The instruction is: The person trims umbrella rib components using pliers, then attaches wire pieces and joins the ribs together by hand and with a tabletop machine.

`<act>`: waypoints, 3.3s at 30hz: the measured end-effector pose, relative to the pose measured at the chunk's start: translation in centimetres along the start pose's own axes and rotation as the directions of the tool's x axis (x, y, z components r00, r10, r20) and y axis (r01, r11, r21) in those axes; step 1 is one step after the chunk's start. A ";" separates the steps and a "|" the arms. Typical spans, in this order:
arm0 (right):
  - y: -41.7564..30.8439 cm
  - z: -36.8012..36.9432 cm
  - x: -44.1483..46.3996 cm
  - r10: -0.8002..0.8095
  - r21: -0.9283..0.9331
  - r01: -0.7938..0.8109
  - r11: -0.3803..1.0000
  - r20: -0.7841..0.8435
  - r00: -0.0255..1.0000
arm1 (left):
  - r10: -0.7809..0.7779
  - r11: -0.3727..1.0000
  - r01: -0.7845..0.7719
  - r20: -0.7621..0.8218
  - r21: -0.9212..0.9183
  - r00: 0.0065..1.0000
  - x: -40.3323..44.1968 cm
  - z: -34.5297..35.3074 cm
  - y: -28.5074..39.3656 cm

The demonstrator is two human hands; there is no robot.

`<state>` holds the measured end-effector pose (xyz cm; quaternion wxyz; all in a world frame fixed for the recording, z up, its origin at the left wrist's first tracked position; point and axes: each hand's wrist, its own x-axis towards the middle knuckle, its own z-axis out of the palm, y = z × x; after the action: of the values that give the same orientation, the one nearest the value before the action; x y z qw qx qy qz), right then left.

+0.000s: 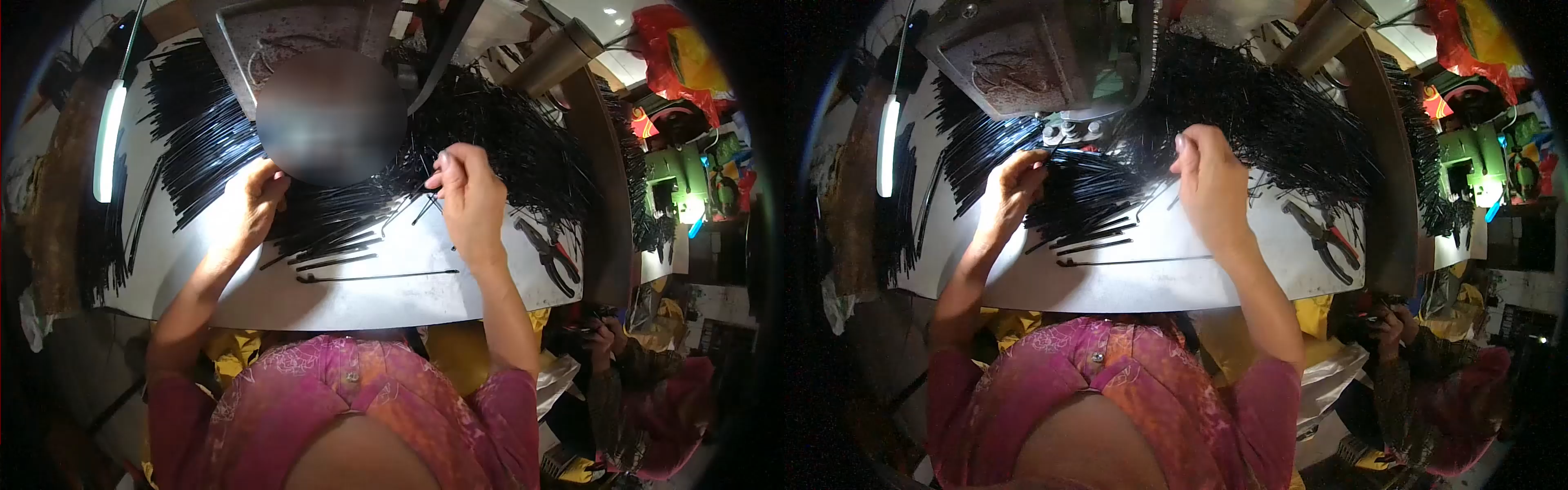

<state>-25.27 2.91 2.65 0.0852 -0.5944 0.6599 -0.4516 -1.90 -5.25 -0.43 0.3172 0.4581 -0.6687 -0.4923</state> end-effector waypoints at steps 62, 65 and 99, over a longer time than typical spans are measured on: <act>-2.8 9.1 2.2 0.404 0.903 -0.381 0.198 0.279 0.871 | 0.502 0.799 -0.414 -0.104 0.436 0.859 1.6 0.5 0.6; -2.6 9.2 2.1 0.416 0.901 -0.387 0.195 0.281 0.865 | 0.573 0.631 -0.439 -0.003 0.639 0.820 0.8 0.4 0.9; -4.4 4.9 -2.5 0.320 0.838 -0.545 -0.024 0.523 0.790 | -0.254 0.446 0.403 0.319 -0.799 0.913 -4.0 3.1 2.7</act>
<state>-18.32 3.16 1.84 0.6403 -0.1907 0.3446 -0.6595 -3.92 -0.19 1.23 0.3465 0.3248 -0.2606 -0.8405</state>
